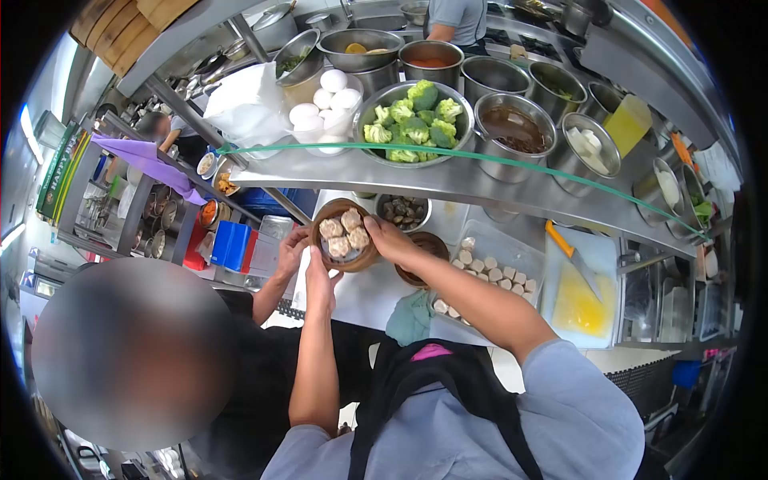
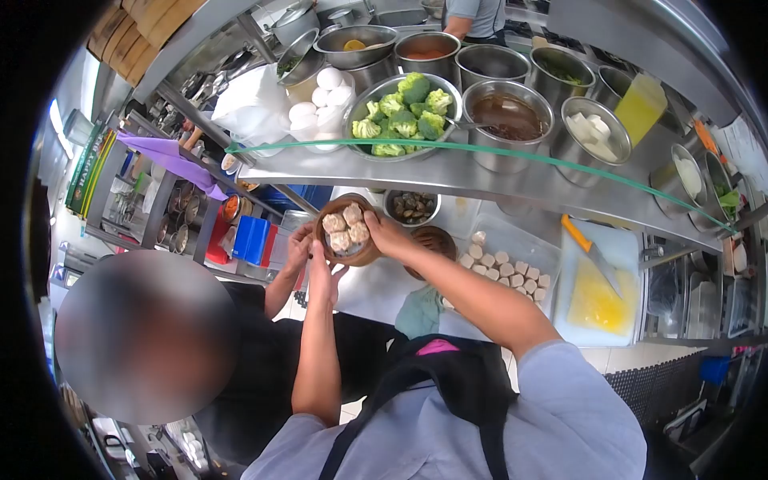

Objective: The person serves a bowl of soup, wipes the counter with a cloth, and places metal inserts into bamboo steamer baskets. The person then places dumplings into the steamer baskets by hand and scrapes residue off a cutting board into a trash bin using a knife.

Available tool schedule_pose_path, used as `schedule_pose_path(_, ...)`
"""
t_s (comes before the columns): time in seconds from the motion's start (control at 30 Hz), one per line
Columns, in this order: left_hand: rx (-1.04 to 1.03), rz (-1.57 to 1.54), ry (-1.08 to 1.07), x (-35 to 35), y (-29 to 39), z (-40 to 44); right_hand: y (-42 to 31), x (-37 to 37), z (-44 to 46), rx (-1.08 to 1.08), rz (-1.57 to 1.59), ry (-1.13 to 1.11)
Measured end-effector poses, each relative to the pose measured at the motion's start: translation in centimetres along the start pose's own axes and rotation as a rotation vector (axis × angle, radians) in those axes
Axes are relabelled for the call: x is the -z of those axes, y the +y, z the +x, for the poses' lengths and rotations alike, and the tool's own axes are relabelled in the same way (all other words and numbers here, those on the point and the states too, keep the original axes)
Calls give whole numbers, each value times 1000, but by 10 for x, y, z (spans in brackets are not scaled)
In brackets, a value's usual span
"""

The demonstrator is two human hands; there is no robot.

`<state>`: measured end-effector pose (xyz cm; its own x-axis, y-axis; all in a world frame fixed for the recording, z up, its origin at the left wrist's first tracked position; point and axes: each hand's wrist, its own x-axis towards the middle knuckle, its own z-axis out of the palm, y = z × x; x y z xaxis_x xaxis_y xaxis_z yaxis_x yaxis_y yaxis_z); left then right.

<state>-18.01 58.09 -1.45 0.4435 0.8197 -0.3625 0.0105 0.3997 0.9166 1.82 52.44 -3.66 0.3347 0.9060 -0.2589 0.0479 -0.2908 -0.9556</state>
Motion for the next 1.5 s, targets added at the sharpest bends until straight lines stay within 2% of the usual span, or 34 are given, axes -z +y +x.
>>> schedule_pose_path(0.1, -30, -20, 126, -12, 38, 32, -25, 2, 42, 2, 90, -7)
schedule_pose_path(0.13, -57, -10, 105, -11, 52, 36, -31, 5, 52, -20, 97, -54)
schedule_pose_path(0.23, 35, 23, 144, 15, 22, 93, -64, 2, 53, -73, 60, -9)
schedule_pose_path(0.3, 40, 35, 93, 26, 8, 117, -42, -8, 80, -105, 71, 12)
schedule_pose_path(0.37, 105, 81, 152, 31, -3, 126, -14, -17, 100, -5, 51, -17)
schedule_pose_path(0.47, 63, 92, 82, 42, -13, 131, -10, -24, 100, -37, 214, -32)
schedule_pose_path(0.5, 55, 92, 122, 38, -11, 132, -7, -25, 106, -88, 138, -30)
schedule_pose_path(0.57, 69, 74, 136, 33, -8, 130, -3, -39, 105, 8, 2, 233)
schedule_pose_path(0.63, 90, 178, 78, 34, -3, 131, -14, -43, 86, -44, -235, 374)
schedule_pose_path(0.67, 92, 180, 95, 35, -6, 131, -50, -35, 39, -37, -280, 265)
schedule_pose_path(0.73, 142, 149, 133, 40, -9, 126, -40, -47, -8, 348, -46, 18)
schedule_pose_path(0.77, 56, 145, 93, 37, -5, 120, -73, -29, -59, 380, 76, -291)
schedule_pose_path(0.8, 17, 149, 85, 38, -9, 118, -142, -6, -119, 412, 138, -382)
schedule_pose_path(0.87, -40, 136, 137, 52, -26, 115, -206, 23, -172, 575, 194, -266)
schedule_pose_path(0.93, -83, 119, 174, 65, -45, 113, -226, 61, -192, 671, 257, -149)
schedule_pose_path(0.97, -102, 106, 184, 67, -49, 110, -221, 75, -196, 648, 407, -125)
schedule_pose_path(1.03, -112, 103, 187, 60, -62, 102, -203, 118, -223, 520, 474, -144)
schedule_pose_path(1.07, -114, 108, 190, 52, -69, 94, -180, 137, -237, 530, 403, -120)
schedule_pose_path(1.13, -139, 116, 235, 43, -82, 72, -134, 171, -276, 289, 322, 4)
schedule_pose_path(1.17, -163, 119, 263, 30, -88, 54, -82, 192, -282, 316, 363, -21)
schedule_pose_path(1.2, -173, 146, 250, 15, -92, 32, -48, 203, -302, 103, 435, 122)
schedule_pose_path(1.27, -199, 211, 232, -21, -101, -16, 25, 226, -337, -91, 413, 381)
schedule_pose_path(1.33, -219, 305, 187, -63, -116, -58, 89, 248, -373, -250, 427, 500)
schedule_pose_path(1.43, -244, 429, 76, -109, -160, -112, 156, 273, -412, -333, 493, 476)
schedule_pose_path(1.5, -148, 381, 13, -146, -184, -145, 178, 282, -420, -368, 594, 471)
